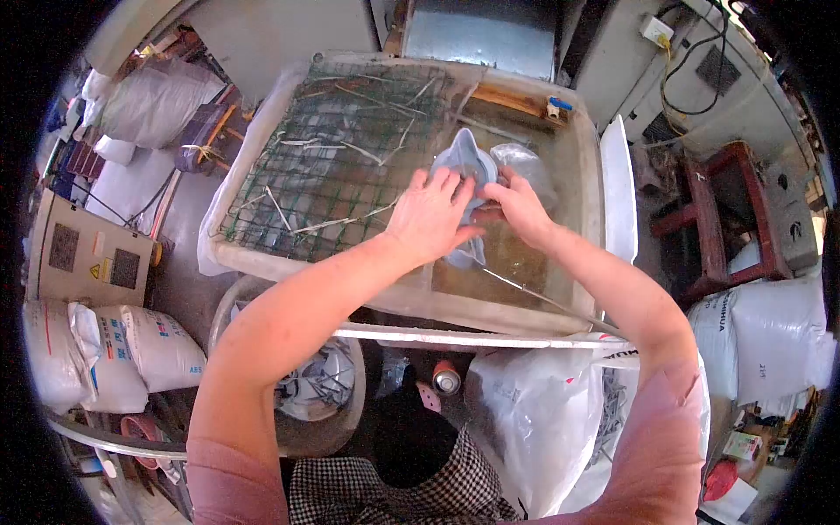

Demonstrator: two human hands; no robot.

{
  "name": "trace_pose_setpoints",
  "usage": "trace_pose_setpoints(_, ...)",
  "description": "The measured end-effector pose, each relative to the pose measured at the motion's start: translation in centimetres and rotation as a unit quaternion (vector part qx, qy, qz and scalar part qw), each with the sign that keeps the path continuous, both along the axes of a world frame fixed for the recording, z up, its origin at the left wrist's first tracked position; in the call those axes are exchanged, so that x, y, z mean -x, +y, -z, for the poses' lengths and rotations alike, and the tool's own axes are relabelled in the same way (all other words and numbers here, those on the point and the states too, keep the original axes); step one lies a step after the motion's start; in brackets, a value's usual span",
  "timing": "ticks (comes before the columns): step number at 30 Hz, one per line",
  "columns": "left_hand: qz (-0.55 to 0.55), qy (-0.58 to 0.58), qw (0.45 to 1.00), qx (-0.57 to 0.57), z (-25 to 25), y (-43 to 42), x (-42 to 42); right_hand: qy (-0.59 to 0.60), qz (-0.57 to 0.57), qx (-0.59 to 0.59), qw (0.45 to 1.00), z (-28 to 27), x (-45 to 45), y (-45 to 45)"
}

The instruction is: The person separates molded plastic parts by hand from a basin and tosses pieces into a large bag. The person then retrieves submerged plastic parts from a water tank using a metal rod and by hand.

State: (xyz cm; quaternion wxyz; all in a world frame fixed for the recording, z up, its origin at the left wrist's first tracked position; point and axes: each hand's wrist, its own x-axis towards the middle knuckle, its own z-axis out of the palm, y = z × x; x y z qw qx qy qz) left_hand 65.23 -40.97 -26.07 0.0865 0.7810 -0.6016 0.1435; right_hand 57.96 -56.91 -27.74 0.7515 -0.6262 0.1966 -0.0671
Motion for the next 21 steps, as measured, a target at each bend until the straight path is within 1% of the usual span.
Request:
trace_pose_setpoints(2, -0.008, 0.008, 1.0, 0.004, 0.1, -0.3, 0.1, -0.006, -0.01, -0.006, 1.0, -1.1, 0.2, 0.4)
trace_pose_setpoints(3, -0.026, 0.01, 0.999, 0.02, 0.1, -0.7, 0.1, -0.003, -0.01, -0.005, 1.0, -0.4, -0.1, 0.1)
trace_pose_setpoints(4, -0.046, 0.013, 0.998, 0.037, 0.1, -0.9, -0.1, -0.012, 0.002, 0.115, 0.993, 0.8, -0.7, -0.3)
trace_pose_setpoints(5, -0.047, 0.016, 0.998, 0.037, 0.2, -1.0, -0.4, -0.022, 0.012, 0.233, 0.972, 1.1, -1.0, -0.3)
trace_pose_setpoints(7, -0.032, -0.007, 0.999, 0.041, 0.2, -1.1, -1.1, -0.038, 0.023, 0.232, 0.972, 1.9, -1.1, -0.2)
trace_pose_setpoints(9, -0.024, -0.013, 0.998, 0.055, 0.3, -1.0, -1.3, -0.057, 0.023, 0.141, 0.988, 1.4, -0.9, 0.4)
trace_pose_setpoints(10, -0.024, -0.003, 0.998, 0.054, 0.4, -0.9, -1.4, -0.056, 0.022, 0.142, 0.988, 1.5, -0.8, 0.4)
trace_pose_setpoints(12, -0.025, 0.007, 0.998, 0.056, 0.4, -0.8, -1.4, -0.067, 0.018, 0.293, 0.954, 1.4, -0.8, 0.1)
trace_pose_setpoints(14, -0.028, 0.068, 0.995, 0.061, 0.5, -0.7, -1.3, -0.066, 0.015, 0.293, 0.954, 1.5, -0.8, 0.0)
trace_pose_setpoints(15, -0.028, 0.068, 0.995, 0.061, 0.6, -0.8, -1.3, -0.066, 0.012, 0.293, 0.954, 1.4, -0.8, 0.0)
trace_pose_setpoints(16, -0.03, 0.033, 0.998, 0.051, 0.8, -0.9, -1.3, -0.066, 0.012, 0.293, 0.954, 1.8, -0.8, 0.2)
trace_pose_setpoints(17, -0.033, -0.002, 0.999, 0.04, 0.8, -0.9, -1.2, -0.073, 0.025, 0.255, 0.964, 2.5, -0.7, 0.5)
trace_pose_setpoints(18, -0.034, -0.003, 0.999, 0.043, 0.8, -0.9, -1.2, -0.079, 0.037, 0.219, 0.972, 2.9, -0.8, 0.5)
trace_pose_setpoints(21, -0.032, -0.013, 0.999, 0.039, 0.9, -0.6, -0.8, -0.098, 0.031, 0.219, 0.97, 2.8, -0.8, 0.3)
